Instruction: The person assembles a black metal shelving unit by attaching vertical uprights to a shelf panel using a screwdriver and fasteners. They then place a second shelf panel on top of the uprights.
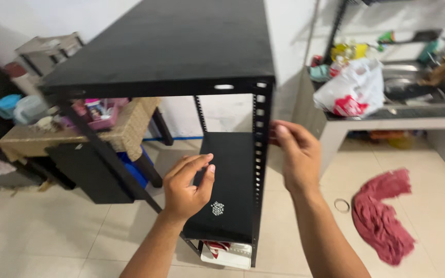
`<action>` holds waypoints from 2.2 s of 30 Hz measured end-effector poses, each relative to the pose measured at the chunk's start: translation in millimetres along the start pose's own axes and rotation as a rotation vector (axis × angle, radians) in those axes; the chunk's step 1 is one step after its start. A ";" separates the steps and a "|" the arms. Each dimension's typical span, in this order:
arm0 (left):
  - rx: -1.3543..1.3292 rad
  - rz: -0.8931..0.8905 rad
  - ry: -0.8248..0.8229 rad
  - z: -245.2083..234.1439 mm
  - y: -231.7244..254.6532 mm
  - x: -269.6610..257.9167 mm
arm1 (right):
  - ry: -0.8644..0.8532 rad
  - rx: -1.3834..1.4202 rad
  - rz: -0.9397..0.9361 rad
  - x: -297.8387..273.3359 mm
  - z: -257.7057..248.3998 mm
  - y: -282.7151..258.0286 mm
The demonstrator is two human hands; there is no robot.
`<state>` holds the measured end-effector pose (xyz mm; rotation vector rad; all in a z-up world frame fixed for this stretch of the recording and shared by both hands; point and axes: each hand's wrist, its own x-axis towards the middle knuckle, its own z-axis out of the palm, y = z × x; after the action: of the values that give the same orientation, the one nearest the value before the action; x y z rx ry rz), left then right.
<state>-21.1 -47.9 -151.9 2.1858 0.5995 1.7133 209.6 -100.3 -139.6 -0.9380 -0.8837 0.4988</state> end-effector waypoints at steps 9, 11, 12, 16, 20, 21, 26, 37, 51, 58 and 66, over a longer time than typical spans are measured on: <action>-0.227 -0.275 0.155 -21.4 -43.5 -34.9 | -0.057 0.026 -0.449 -58.3 -15.2 12.0; -0.248 -0.280 0.203 -33.8 -52.7 -33.0 | -0.104 0.060 -0.387 -67.2 -9.0 16.1; -0.261 -0.280 0.227 -39.8 -57.5 -31.3 | -0.126 0.060 -0.344 -71.6 -5.7 17.8; -0.337 -0.231 0.364 -70.1 -81.5 -14.5 | -0.127 0.034 -0.102 -69.2 17.0 29.0; -0.411 -0.155 0.524 -93.5 -103.9 10.0 | -0.200 0.039 -0.047 -65.8 50.4 48.0; -0.394 -0.115 0.565 -100.4 -109.5 18.1 | -0.223 0.047 -0.035 -64.7 59.7 51.2; -0.370 -0.171 0.541 -133.9 -136.4 57.6 | -0.284 0.020 0.043 -55.0 102.2 64.0; -1.222 -0.556 0.108 -150.3 -172.6 91.5 | -0.304 0.027 0.143 -50.4 156.0 100.9; -1.498 -0.703 -0.090 -163.7 -176.0 103.6 | -0.163 -0.010 0.228 -65.4 122.0 123.4; -1.323 -0.779 -0.095 -161.8 -177.7 107.0 | 0.049 -0.041 0.421 -93.7 76.9 140.6; -1.404 -0.691 0.017 -157.8 -173.7 103.9 | 0.145 -0.130 0.596 -135.7 8.4 157.5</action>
<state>-177.2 151.0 -108.4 0.8133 0.0193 1.1147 126.0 -110.3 -329.9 -1.3463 -0.4972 0.8752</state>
